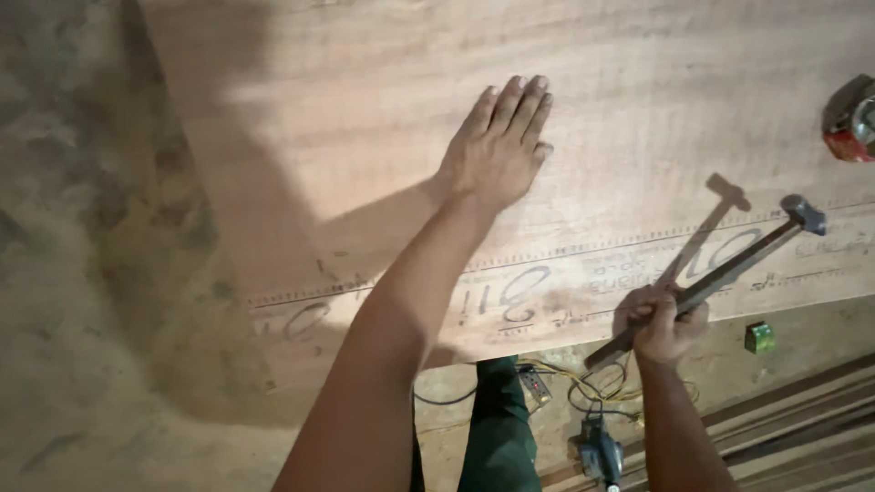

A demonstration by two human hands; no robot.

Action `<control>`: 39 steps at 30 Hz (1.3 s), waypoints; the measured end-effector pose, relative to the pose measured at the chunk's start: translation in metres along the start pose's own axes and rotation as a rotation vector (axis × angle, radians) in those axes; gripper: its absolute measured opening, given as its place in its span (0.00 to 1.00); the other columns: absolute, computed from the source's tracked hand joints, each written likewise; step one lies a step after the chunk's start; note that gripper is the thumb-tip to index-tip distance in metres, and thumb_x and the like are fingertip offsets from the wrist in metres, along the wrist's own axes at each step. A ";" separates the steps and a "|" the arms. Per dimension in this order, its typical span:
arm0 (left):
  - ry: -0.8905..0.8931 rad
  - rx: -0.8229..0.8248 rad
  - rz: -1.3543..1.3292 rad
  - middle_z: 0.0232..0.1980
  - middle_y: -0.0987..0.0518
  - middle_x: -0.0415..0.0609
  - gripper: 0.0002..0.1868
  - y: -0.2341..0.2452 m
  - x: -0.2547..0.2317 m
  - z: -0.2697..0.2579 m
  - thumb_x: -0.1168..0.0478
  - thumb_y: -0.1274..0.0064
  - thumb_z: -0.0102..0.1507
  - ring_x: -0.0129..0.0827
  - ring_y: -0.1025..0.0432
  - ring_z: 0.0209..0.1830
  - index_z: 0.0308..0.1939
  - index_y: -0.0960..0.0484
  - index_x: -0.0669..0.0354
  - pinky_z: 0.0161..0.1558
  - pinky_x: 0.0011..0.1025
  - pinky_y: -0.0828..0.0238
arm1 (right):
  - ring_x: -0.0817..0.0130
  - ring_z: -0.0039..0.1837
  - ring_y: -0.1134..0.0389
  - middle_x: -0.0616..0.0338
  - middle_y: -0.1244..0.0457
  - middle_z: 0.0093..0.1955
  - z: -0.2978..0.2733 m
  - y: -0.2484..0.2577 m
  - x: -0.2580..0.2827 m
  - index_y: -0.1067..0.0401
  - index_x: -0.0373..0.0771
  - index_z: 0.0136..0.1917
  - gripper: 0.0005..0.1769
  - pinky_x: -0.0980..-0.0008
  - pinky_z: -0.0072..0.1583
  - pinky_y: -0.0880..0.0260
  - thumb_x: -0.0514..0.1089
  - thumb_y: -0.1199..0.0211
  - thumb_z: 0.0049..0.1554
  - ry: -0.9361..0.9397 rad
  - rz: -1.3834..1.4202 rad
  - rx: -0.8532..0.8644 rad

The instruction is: The person hammers nails into a large wooden board using a hammer. They systematically drive nails along the board's surface, then lift the board and move it to another location in the workshop.

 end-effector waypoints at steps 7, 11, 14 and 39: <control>-0.126 -0.173 -0.303 0.77 0.33 0.42 0.22 -0.046 0.028 -0.061 0.68 0.61 0.72 0.34 0.41 0.79 0.70 0.26 0.56 0.77 0.34 0.38 | 0.72 0.35 0.40 0.55 0.39 0.41 0.001 0.004 -0.004 0.43 0.36 0.62 0.11 0.70 0.37 0.36 0.33 0.52 0.67 -0.084 -0.044 -0.050; -0.163 -0.051 -0.246 0.74 0.33 0.49 0.25 -0.060 0.042 -0.129 0.70 0.56 0.63 0.41 0.39 0.75 0.66 0.28 0.64 0.63 0.35 0.30 | 0.70 0.34 0.42 0.54 0.41 0.37 0.004 0.005 -0.003 0.42 0.34 0.62 0.10 0.69 0.37 0.38 0.34 0.52 0.68 -0.047 -0.082 -0.020; 0.068 0.168 -0.421 0.77 0.37 0.48 0.24 -0.073 0.074 -0.176 0.64 0.59 0.69 0.42 0.35 0.70 0.70 0.31 0.60 0.51 0.36 0.23 | 0.72 0.35 0.40 0.55 0.40 0.39 0.000 0.002 0.003 0.42 0.33 0.61 0.07 0.69 0.39 0.36 0.34 0.52 0.70 -0.036 -0.068 0.009; 0.241 -0.203 -0.232 0.42 0.18 0.57 0.13 0.007 0.081 -0.089 0.70 0.52 0.61 0.37 0.23 0.35 0.47 0.17 0.67 0.19 0.28 0.28 | 0.72 0.33 0.42 0.55 0.41 0.38 0.006 -0.007 0.009 0.43 0.39 0.60 0.11 0.70 0.36 0.37 0.33 0.53 0.64 -0.141 0.019 -0.021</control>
Point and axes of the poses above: each hand's wrist, its own z-axis towards the middle knuckle, its own y-axis out of the back of the hand, x = y × z, the point moved 6 cm from there along z, towards the middle knuckle
